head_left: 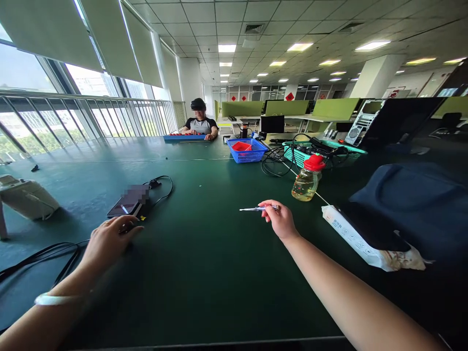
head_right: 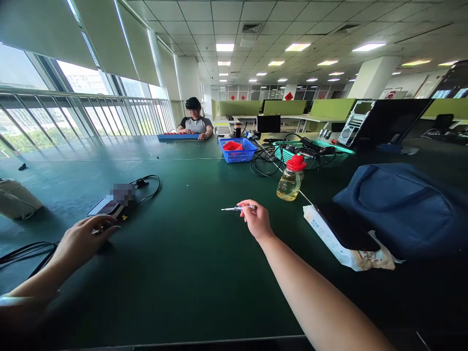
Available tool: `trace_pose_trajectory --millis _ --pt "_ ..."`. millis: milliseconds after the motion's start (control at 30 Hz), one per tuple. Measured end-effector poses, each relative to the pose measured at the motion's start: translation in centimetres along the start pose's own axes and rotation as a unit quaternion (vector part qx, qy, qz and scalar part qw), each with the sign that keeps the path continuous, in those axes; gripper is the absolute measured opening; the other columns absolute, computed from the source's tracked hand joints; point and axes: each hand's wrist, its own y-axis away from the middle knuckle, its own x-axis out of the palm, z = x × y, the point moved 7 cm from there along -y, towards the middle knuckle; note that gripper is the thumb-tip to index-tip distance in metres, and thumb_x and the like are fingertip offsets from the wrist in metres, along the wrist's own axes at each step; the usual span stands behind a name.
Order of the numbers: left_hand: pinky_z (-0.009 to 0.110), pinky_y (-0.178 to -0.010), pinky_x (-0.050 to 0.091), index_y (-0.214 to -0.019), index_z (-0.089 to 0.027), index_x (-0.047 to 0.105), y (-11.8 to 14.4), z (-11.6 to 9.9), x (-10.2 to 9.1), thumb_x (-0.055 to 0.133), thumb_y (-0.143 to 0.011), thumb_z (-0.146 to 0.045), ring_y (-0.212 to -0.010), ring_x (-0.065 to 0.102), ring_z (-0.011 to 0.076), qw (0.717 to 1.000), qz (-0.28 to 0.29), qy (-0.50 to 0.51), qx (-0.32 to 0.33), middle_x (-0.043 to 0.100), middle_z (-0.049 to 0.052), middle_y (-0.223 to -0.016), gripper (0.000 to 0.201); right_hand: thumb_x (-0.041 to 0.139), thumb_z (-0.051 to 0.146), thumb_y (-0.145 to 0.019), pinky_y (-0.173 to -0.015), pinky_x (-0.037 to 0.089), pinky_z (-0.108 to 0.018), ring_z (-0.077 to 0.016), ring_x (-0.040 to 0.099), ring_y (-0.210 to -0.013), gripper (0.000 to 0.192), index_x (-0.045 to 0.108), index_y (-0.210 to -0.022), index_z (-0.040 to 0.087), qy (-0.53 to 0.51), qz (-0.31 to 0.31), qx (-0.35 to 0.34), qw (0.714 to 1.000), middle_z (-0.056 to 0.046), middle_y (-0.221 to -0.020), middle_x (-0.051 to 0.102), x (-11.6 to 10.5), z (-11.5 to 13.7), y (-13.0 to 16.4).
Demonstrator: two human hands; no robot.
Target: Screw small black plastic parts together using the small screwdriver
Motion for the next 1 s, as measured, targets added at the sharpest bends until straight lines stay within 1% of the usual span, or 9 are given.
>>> trace_pose_trajectory --millis 67,167,267,400,567,700,767,867,1000 --pt "0.032 -0.084 0.049 -0.112 -0.029 0.060 0.4 0.6 -1.3 0.044 -0.083 -0.062 -0.096 0.063 0.0202 0.995 -0.015 0.083 -0.053 0.070 -0.004 -0.104 0.046 0.052 0.040 -0.081 -0.047 0.040 -0.025 -0.0116 0.050 -0.047 0.029 0.069 -0.081 0.017 0.003 -0.007 0.000 1.000 0.001 -0.057 0.059 -0.1 0.0 0.0" --pt "0.031 -0.081 0.052 -0.113 -0.034 0.059 1.3 2.2 -1.9 0.047 -0.077 -0.073 -0.092 0.065 0.0189 0.972 -0.005 0.202 -0.121 0.072 -0.009 -0.100 0.055 0.051 0.040 -0.080 -0.046 0.039 -0.024 -0.0114 0.050 -0.046 0.029 0.068 -0.081 0.017 0.003 -0.011 0.006 1.000 0.001 -0.057 0.059 -0.1 -0.1 -0.1" --pt "0.037 -0.093 0.049 -0.113 -0.036 0.060 1.9 3.8 -1.4 0.048 -0.075 -0.077 -0.101 0.064 0.0212 0.964 0.009 0.237 -0.123 0.074 -0.010 -0.104 0.057 0.051 0.041 -0.080 -0.046 0.039 -0.024 -0.0112 0.049 -0.046 0.030 0.068 -0.082 0.016 0.004 -0.001 0.012 1.000 0.002 -0.057 0.058 0.0 -0.2 -0.1" --pt "0.042 -0.107 0.040 -0.117 -0.034 0.060 2.4 6.0 0.5 0.048 -0.079 -0.075 -0.114 0.060 0.0237 0.957 0.034 0.266 -0.110 0.073 -0.010 -0.112 0.057 0.051 0.041 -0.081 -0.047 0.039 -0.025 -0.0113 0.049 -0.047 0.030 0.068 -0.083 0.016 0.002 0.004 0.010 1.000 0.002 -0.057 0.057 0.0 -0.1 0.0" --pt "0.043 -0.110 0.039 -0.113 -0.037 0.063 2.3 7.3 1.8 0.048 -0.082 -0.071 -0.116 0.062 0.0227 0.966 0.027 0.249 -0.069 0.074 -0.013 -0.112 0.050 0.051 0.041 -0.082 -0.047 0.038 -0.025 -0.0114 0.049 -0.047 0.031 0.068 -0.084 0.016 -0.003 0.010 0.011 1.000 0.002 -0.058 0.057 0.1 -0.3 -0.2" --pt "0.043 -0.101 0.049 -0.119 -0.022 0.065 1.6 7.7 2.5 0.043 -0.073 -0.076 -0.105 0.068 0.0264 0.980 0.024 0.196 -0.035 0.074 0.003 -0.112 0.074 0.052 0.041 -0.083 -0.048 0.039 -0.025 -0.0116 0.049 -0.048 0.030 0.068 -0.083 0.016 0.000 0.012 0.001 1.000 0.001 -0.058 0.057 0.2 -0.3 -0.4" --pt "0.041 -0.100 0.051 -0.120 -0.018 0.066 1.4 7.8 2.8 0.042 -0.075 -0.065 -0.106 0.068 0.0268 0.988 0.018 0.154 -0.009 0.073 0.006 -0.116 0.070 0.051 0.042 -0.084 -0.048 0.039 -0.025 -0.0117 0.050 -0.048 0.031 0.069 -0.083 0.016 0.001 0.013 -0.001 1.000 0.001 -0.058 0.057 0.3 -0.3 -0.4" --pt "0.040 -0.104 0.048 -0.122 -0.021 0.066 1.3 7.8 3.1 0.039 -0.079 -0.046 -0.113 0.066 0.0251 0.995 -0.001 0.098 0.035 0.069 0.004 -0.124 0.057 0.050 0.042 -0.085 -0.048 0.039 -0.025 -0.0119 0.050 -0.049 0.031 0.069 -0.084 0.016 0.005 0.017 -0.007 1.000 0.001 -0.059 0.057 0.4 -0.2 -0.2" --pt "0.038 -0.105 0.047 -0.124 -0.022 0.065 1.5 7.6 3.2 0.037 -0.083 -0.036 -0.116 0.064 0.0234 0.995 -0.023 0.056 0.082 0.068 0.002 -0.126 0.052 0.050 0.041 -0.087 -0.049 0.039 -0.024 -0.0122 0.050 -0.049 0.031 0.069 -0.085 0.017 0.016 0.030 -0.020 0.999 0.000 -0.060 0.058 0.7 0.1 0.0"
